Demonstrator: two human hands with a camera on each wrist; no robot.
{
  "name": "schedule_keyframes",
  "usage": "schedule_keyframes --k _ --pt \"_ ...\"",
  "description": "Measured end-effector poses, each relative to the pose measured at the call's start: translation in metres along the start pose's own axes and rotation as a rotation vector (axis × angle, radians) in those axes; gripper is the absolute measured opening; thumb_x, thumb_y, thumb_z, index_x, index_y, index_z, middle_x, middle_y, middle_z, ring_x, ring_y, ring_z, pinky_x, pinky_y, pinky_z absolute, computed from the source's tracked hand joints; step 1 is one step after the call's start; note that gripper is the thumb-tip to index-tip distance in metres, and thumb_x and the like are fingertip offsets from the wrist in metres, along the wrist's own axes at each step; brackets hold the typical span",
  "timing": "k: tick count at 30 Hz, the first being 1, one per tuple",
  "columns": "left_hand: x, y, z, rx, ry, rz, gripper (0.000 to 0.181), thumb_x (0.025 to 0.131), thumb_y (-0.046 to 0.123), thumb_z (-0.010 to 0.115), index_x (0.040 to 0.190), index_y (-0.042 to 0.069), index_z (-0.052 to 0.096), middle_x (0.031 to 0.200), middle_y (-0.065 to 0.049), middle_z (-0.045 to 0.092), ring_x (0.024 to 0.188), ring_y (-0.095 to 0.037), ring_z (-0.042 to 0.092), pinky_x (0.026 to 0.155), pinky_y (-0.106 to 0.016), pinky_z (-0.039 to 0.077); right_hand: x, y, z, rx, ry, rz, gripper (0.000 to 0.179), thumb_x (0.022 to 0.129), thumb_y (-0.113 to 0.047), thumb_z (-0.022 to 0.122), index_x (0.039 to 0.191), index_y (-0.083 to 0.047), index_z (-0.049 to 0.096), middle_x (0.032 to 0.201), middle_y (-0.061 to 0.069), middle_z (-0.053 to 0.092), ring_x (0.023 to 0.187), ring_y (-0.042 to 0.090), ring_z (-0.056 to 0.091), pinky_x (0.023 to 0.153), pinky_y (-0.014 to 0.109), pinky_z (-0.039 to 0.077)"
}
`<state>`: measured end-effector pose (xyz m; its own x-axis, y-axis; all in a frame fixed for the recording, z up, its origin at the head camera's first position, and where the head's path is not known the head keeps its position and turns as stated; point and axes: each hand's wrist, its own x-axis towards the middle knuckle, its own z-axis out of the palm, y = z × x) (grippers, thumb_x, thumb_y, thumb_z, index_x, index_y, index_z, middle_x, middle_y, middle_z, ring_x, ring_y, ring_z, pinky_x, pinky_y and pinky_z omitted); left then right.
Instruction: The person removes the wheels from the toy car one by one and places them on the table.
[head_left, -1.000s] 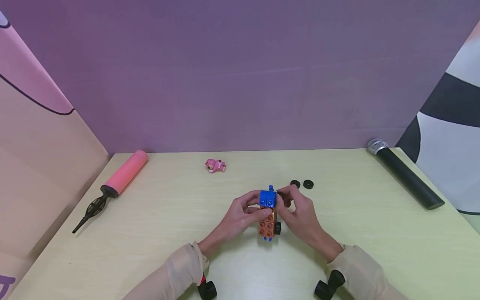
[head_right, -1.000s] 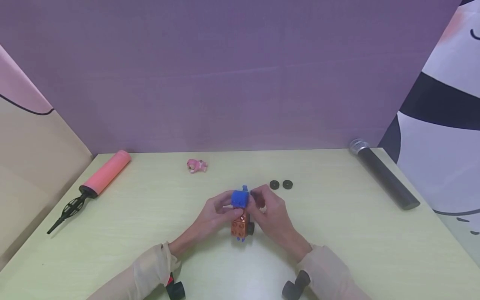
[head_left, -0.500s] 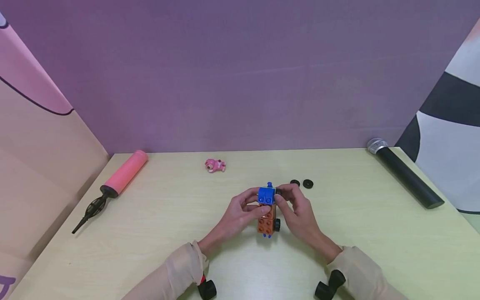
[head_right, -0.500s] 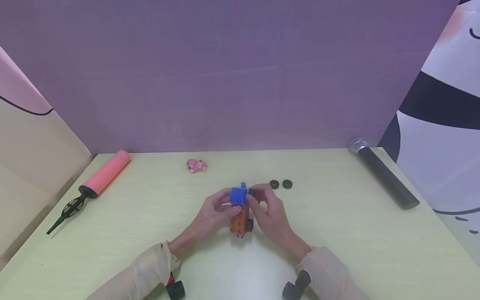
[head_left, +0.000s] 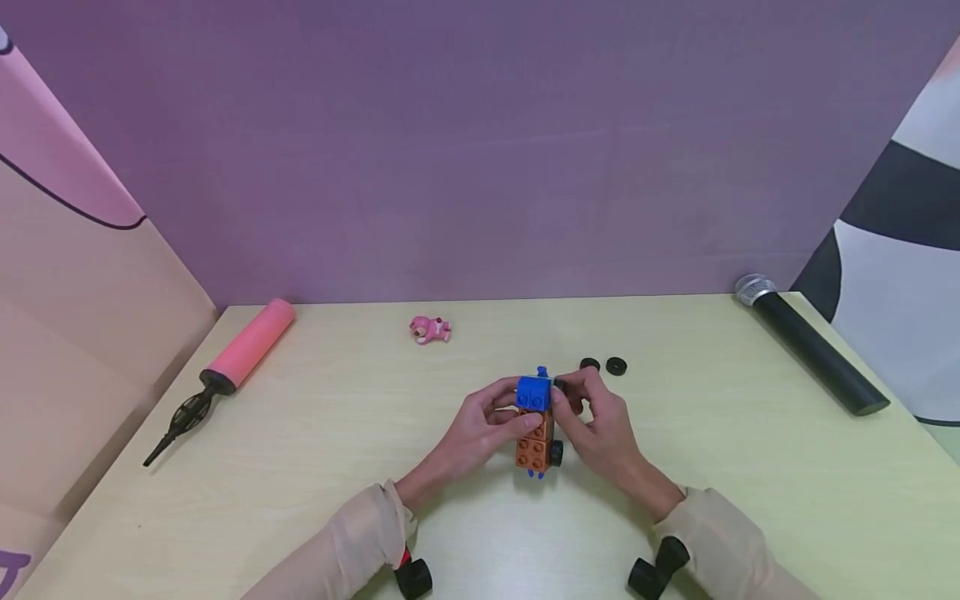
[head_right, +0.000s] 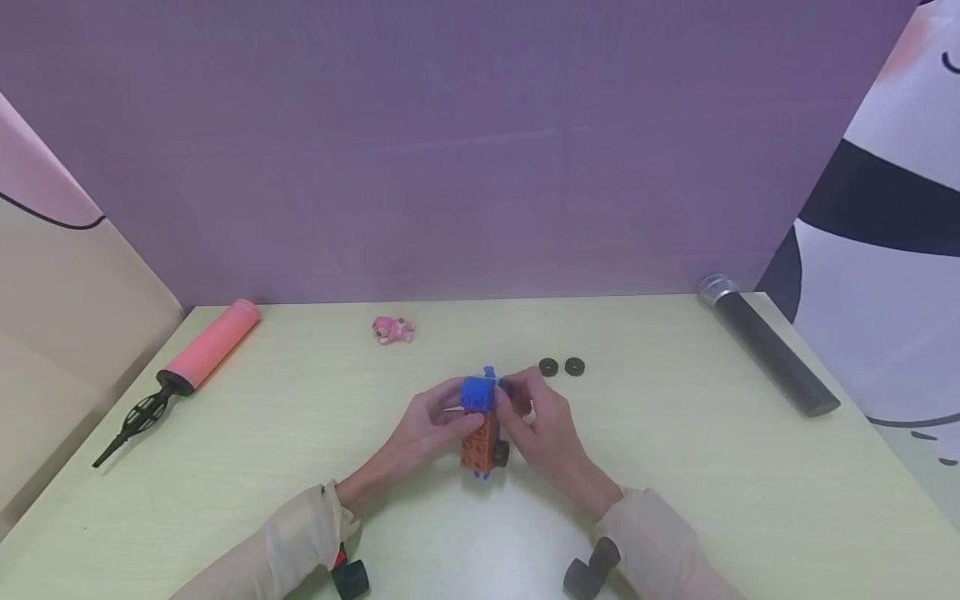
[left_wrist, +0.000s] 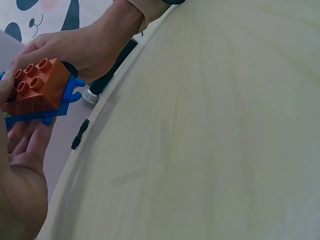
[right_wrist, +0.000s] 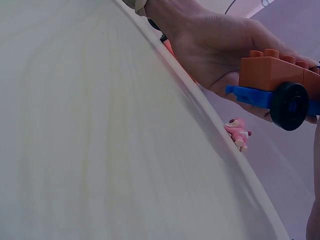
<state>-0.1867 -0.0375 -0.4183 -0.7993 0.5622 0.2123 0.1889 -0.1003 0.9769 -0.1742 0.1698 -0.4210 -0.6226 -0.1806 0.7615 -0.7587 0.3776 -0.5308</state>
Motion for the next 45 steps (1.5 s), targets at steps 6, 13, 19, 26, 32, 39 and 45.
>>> schedule_keyframes --k 6,13,19,26,32,39,45 --pt "0.0004 -0.0009 -0.0005 -0.005 -0.015 0.0 0.062 0.101 0.036 0.069 0.148 0.002 0.05 0.13 -0.019 0.066 0.107 -0.027 0.071 0.095 -0.038 0.056 0.0003 0.0039 -0.0015 -0.049 -0.019 -0.04 0.017 0.089 0.005 0.06 0.106 0.004 0.055 0.081 0.0 0.058 0.07 0.011 0.052 0.057 0.025 0.045" --pt "0.0003 -0.0017 -0.0003 -0.004 -0.014 -0.013 0.062 0.1 0.035 0.071 0.149 0.003 0.05 0.128 -0.017 0.067 0.105 -0.024 0.07 0.094 -0.036 0.056 0.0001 0.0066 -0.0017 -0.07 -0.031 -0.056 0.017 0.09 0.0 0.058 0.106 0.005 0.053 0.081 0.0 0.058 0.071 0.011 0.052 0.055 0.029 0.045" --pt "0.0006 -0.0011 -0.0004 -0.001 0.004 -0.005 0.06 0.1 0.034 0.07 0.148 0.004 0.051 0.127 -0.016 0.068 0.104 -0.024 0.071 0.092 -0.036 0.057 0.0 0.0032 -0.0007 -0.029 -0.035 -0.008 0.024 0.092 0.007 0.057 0.115 0.005 0.055 0.09 0.003 0.062 0.078 0.015 0.056 0.068 0.024 0.048" --pt "0.0011 -0.0005 -0.0016 -0.001 0.027 -0.001 0.056 0.101 0.029 0.069 0.148 0.004 0.051 0.127 -0.017 0.068 0.105 -0.026 0.071 0.093 -0.037 0.056 0.0006 0.0015 -0.0005 -0.023 -0.031 0.015 0.027 0.095 0.007 0.061 0.122 0.003 0.058 0.095 0.005 0.069 0.081 0.016 0.062 0.075 0.019 0.049" --pt "0.0001 -0.001 -0.0014 0.001 0.02 -0.008 0.057 0.101 0.03 0.069 0.148 0.004 0.051 0.126 -0.016 0.068 0.104 -0.025 0.071 0.092 -0.037 0.056 0.0001 0.0052 -0.0025 -0.06 -0.067 -0.037 0.02 0.1 -0.002 0.06 0.119 0.005 0.057 0.092 0.003 0.066 0.078 0.015 0.058 0.067 0.026 0.05" --pt "-0.0005 -0.0015 -0.001 0.007 0.0 -0.018 0.06 0.1 0.036 0.07 0.149 0.006 0.051 0.127 -0.015 0.068 0.104 -0.024 0.07 0.092 -0.037 0.057 0.0012 0.0062 -0.005 -0.078 -0.078 -0.071 0.023 0.092 0.004 0.058 0.115 0.005 0.058 0.089 0.004 0.062 0.078 0.015 0.056 0.064 0.028 0.048" --pt "-0.0013 0.0004 -0.0016 0.007 -0.012 -0.028 0.061 0.101 0.036 0.07 0.15 0.005 0.05 0.126 -0.015 0.067 0.105 -0.024 0.07 0.093 -0.036 0.057 0.001 0.0062 -0.0049 -0.084 -0.093 -0.047 0.026 0.09 0.007 0.059 0.115 0.005 0.056 0.091 0.003 0.063 0.079 0.014 0.056 0.063 0.032 0.05"
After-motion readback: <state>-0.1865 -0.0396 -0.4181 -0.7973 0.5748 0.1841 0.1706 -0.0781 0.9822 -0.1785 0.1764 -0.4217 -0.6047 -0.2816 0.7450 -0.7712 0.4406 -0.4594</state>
